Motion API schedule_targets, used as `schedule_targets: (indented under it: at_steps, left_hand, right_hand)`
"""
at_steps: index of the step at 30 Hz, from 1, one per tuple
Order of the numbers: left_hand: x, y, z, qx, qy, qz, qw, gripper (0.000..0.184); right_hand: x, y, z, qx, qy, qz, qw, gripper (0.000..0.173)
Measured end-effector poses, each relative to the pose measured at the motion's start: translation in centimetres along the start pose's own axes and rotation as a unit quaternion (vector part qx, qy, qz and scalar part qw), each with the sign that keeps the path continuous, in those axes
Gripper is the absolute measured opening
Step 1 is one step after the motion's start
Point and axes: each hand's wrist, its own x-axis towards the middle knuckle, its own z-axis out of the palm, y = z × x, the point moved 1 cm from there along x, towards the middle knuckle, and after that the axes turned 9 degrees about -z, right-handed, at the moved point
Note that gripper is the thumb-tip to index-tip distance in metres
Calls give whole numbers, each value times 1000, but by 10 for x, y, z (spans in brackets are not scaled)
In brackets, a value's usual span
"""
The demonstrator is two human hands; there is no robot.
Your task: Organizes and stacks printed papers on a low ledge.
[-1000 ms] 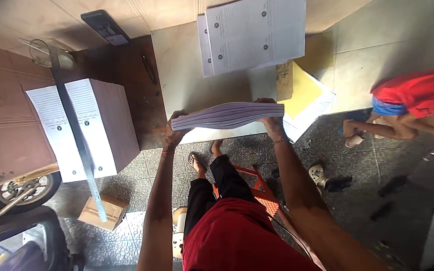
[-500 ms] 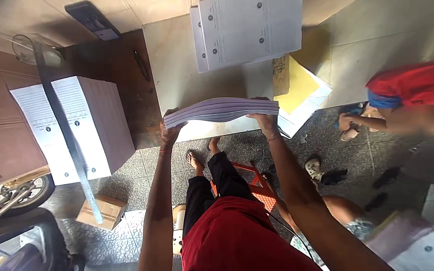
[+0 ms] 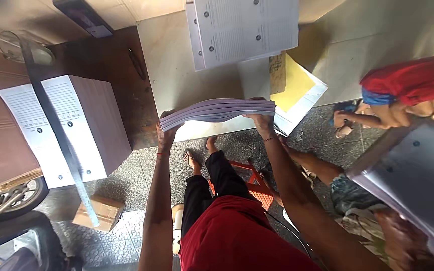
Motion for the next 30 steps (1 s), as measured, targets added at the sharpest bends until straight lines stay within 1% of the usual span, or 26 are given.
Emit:
schedule_targets:
  at_steps: [3, 6, 8, 11, 14, 15, 17, 18, 19, 20, 22, 25, 28, 29, 30]
  left_hand:
    - [-1, 2, 0, -32, 7, -6, 999, 52]
    - [-5, 8, -2, -17, 7, -6, 1000, 53]
    - [-7, 4, -3, -19, 1, 3, 1000, 51]
    - [-7, -5, -4, -9, -8, -9, 1000, 50]
    - [-3, -8, -7, 24, -19, 12, 999, 52]
    - [-1, -9, -9, 48, -31, 18, 998, 54]
    - [-1, -13, -16, 104, -50, 4, 993, 70]
    - [0, -20, -18, 125, -37, -2, 992, 75]
    - [2, -25, -19, 147, -11, -2, 989, 74]
    - [3, -27, -18, 164, 12, -16, 986, 72]
    - [7, -21, -17, 199, 32, -37, 979, 69]
    - [8, -3, -18, 249, 39, -57, 966, 65]
    - [-4, 4, -28, 239, -31, -49, 969, 61]
    - [-10, 3, -30, 219, -52, -59, 972, 59]
    - [-17, 0, -31, 194, -68, -86, 975, 57]
  right_hand:
    - [1, -4, 1, 1, 14, 5, 1000, 54]
    - [-3, -11, 0, 9, 22, 8, 1000, 53]
    - [-6, -9, -1, 15, 12, 4, 1000, 50]
    - [-7, -6, 1, 2, -14, -5, 1000, 46]
    - [-5, -9, 1, -6, -28, -7, 1000, 51]
    - [-3, -7, 0, -3, -37, -12, 999, 53]
    - [-2, -1, -1, -10, -42, -22, 999, 56]
    - [-3, 1, -2, -27, -44, -23, 998, 56]
    - [-3, 1, -3, -53, -49, -24, 997, 54]
    - [-2, -2, -4, -84, -53, -15, 995, 52]
    - [2, -11, -4, -139, -62, 22, 988, 52]
    - [11, -32, -5, -159, -52, 69, 984, 59]
    - [20, -50, -13, -135, -88, 131, 978, 64]
    - [24, -50, -15, -120, -104, 145, 977, 63]
    - [28, -48, -17, -103, -120, 156, 975, 64]
